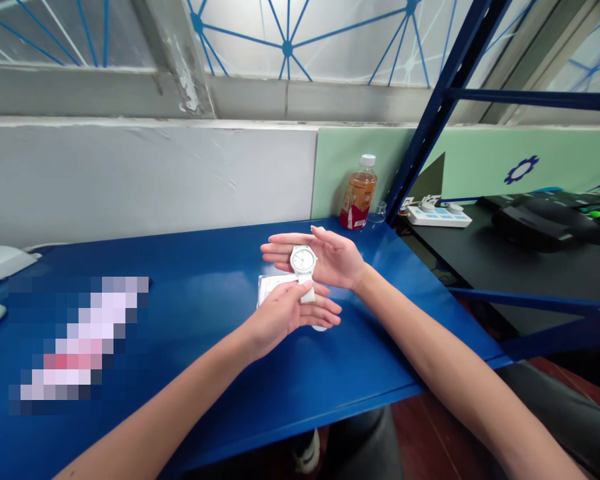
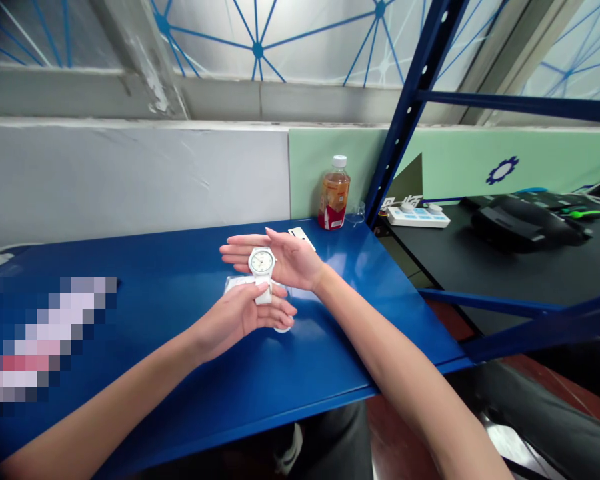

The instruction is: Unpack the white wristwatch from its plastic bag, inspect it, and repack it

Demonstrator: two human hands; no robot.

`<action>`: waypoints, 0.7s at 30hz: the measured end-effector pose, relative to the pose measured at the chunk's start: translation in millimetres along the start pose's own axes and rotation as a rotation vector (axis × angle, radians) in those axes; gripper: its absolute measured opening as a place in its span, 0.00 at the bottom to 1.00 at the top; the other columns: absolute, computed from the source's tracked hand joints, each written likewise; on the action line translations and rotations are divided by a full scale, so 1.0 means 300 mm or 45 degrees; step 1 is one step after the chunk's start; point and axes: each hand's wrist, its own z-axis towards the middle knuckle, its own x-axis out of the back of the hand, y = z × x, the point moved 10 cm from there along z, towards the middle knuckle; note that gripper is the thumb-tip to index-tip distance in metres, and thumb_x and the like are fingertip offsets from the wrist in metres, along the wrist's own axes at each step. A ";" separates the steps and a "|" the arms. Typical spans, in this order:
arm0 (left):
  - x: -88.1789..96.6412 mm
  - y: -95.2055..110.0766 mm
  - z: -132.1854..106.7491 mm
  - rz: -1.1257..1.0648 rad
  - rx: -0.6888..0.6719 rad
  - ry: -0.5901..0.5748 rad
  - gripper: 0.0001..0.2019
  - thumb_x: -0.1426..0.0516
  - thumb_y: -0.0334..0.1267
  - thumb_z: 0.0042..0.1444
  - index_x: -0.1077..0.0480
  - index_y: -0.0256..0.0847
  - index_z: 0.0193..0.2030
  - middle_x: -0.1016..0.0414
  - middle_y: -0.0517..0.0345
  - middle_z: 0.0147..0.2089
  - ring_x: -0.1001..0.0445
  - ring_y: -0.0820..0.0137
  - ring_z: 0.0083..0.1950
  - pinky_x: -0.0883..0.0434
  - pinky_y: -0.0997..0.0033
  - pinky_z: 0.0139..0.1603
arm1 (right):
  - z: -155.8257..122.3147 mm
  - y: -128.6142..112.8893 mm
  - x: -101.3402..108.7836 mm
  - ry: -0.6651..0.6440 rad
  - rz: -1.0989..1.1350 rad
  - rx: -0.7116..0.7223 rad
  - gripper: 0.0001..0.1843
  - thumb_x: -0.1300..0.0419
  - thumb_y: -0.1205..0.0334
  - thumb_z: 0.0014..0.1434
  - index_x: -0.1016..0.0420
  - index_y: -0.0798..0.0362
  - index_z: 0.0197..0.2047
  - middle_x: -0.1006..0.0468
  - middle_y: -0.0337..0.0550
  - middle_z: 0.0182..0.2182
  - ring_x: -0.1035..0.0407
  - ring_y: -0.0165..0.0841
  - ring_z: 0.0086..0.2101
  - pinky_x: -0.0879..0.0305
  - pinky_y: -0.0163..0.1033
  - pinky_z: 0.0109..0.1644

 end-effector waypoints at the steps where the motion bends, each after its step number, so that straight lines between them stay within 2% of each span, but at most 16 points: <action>1: -0.001 -0.003 0.001 -0.002 0.006 -0.004 0.14 0.45 0.43 0.64 0.28 0.31 0.40 0.19 0.40 0.37 0.19 0.60 0.37 0.26 0.60 0.44 | 0.000 0.001 -0.001 0.003 -0.007 -0.007 0.29 0.60 0.52 0.67 0.29 0.63 0.56 0.29 0.58 0.59 0.36 0.41 0.61 0.49 0.49 0.68; 9: 0.060 0.000 0.005 -0.018 -0.035 0.220 0.14 0.43 0.44 0.65 0.28 0.31 0.43 0.18 0.42 0.37 0.18 0.62 0.37 0.25 0.61 0.45 | -0.006 -0.045 0.040 0.052 -0.039 0.085 0.32 0.61 0.49 0.67 0.29 0.63 0.55 0.28 0.58 0.58 0.36 0.42 0.61 0.48 0.49 0.67; 16: 0.011 -0.027 0.005 -0.082 0.035 0.073 0.13 0.43 0.42 0.65 0.29 0.30 0.45 0.19 0.35 0.43 0.19 0.54 0.48 0.28 0.53 0.54 | -0.006 -0.031 0.028 0.071 0.001 0.058 0.35 0.62 0.44 0.66 0.32 0.64 0.57 0.28 0.61 0.58 0.35 0.44 0.60 0.47 0.51 0.67; 21: 0.026 0.004 0.005 -0.085 -0.101 0.143 0.15 0.42 0.45 0.64 0.29 0.32 0.42 0.18 0.40 0.40 0.18 0.57 0.43 0.27 0.56 0.51 | -0.002 -0.035 0.053 0.115 -0.002 0.080 0.36 0.62 0.42 0.66 0.31 0.63 0.57 0.30 0.60 0.60 0.35 0.43 0.60 0.46 0.50 0.66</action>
